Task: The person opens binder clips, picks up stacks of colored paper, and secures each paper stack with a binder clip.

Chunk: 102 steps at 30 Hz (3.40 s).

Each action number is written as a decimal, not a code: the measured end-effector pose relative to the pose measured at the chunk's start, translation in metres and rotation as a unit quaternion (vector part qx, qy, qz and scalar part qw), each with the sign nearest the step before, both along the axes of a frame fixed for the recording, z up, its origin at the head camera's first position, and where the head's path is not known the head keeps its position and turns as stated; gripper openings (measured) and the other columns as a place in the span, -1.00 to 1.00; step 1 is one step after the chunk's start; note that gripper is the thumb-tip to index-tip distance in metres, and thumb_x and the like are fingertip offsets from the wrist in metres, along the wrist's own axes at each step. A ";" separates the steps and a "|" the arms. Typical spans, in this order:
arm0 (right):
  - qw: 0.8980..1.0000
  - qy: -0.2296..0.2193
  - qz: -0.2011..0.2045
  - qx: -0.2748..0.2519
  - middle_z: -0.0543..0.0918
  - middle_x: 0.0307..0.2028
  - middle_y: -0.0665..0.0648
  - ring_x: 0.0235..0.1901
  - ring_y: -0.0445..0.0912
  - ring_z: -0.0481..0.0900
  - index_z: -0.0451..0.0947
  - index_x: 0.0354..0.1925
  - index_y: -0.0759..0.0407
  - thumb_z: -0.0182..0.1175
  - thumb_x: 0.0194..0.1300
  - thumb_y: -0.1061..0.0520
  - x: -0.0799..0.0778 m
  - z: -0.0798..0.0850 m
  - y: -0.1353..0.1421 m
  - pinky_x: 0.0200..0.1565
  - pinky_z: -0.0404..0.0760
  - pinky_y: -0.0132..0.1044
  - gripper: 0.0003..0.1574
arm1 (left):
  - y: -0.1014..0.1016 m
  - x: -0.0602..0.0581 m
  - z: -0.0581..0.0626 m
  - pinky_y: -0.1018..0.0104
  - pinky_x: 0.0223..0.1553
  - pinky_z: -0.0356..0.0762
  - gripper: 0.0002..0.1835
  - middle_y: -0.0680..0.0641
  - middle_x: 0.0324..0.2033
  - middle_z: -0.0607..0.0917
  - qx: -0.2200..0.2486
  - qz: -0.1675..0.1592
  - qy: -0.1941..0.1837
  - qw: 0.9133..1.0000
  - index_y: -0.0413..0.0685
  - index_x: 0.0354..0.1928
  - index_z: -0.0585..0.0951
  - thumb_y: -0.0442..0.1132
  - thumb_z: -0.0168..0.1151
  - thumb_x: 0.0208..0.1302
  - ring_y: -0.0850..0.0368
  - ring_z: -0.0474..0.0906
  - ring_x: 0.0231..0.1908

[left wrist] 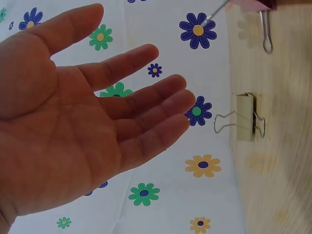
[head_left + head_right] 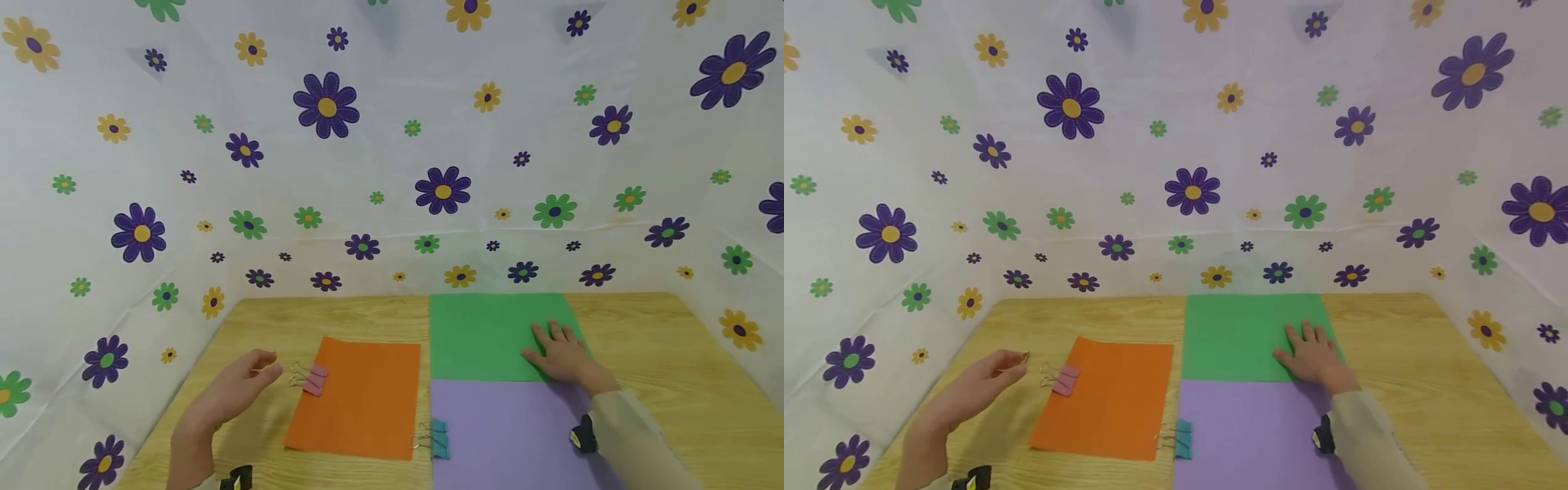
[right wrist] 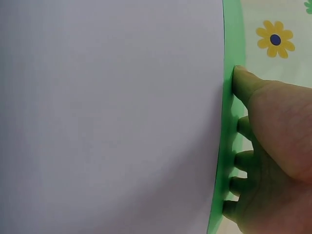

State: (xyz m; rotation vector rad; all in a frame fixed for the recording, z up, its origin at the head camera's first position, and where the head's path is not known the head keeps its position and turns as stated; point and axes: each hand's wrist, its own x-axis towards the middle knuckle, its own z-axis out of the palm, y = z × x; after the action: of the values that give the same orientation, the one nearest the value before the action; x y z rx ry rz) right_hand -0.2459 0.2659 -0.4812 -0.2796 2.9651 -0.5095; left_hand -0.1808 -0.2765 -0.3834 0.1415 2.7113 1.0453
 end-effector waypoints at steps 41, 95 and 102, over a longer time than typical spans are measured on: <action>1.000 -0.022 -0.016 -0.008 -0.06 0.41 0.67 0.38 0.60 -0.13 0.04 0.46 0.47 -0.03 0.52 -0.16 0.001 0.003 -0.002 0.28 -0.02 0.51 -0.10 | -0.032 -0.016 -0.039 -0.34 0.14 0.35 -0.34 -0.60 0.27 0.31 -0.113 0.030 -0.040 0.992 -0.53 0.33 0.27 -0.02 -0.06 0.51 -0.59 0.27 0.24; 0.999 -0.040 -0.003 -0.030 -0.14 0.43 0.66 0.39 0.59 -0.23 -0.02 0.49 0.43 -0.11 0.49 -0.31 -0.002 0.000 0.003 0.29 -0.15 0.52 0.02 | -0.009 -0.026 -0.039 0.15 -0.58 0.52 -0.44 -0.47 -0.39 0.46 -0.119 0.123 -0.025 0.985 -0.68 0.11 0.02 -0.19 -0.18 0.43 -0.12 0.51 -0.59; 0.999 -0.034 -0.001 -0.029 -0.13 0.43 0.66 0.39 0.59 -0.21 0.00 0.48 0.42 -0.12 0.48 -0.36 -0.003 -0.003 0.005 0.30 -0.14 0.51 0.04 | -0.015 -0.026 -0.039 0.20 -0.59 0.44 -0.63 -0.25 -0.50 0.45 -0.143 0.096 -0.009 0.985 -0.60 -0.05 0.27 -0.27 -0.25 0.45 0.00 0.45 -0.66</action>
State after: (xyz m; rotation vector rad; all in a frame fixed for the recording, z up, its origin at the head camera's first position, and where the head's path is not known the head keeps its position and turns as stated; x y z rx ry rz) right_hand -0.2494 0.2711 -0.4843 -0.2586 2.8890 -0.5937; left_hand -0.2065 -0.2918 -0.4220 -0.1820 2.8641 0.6842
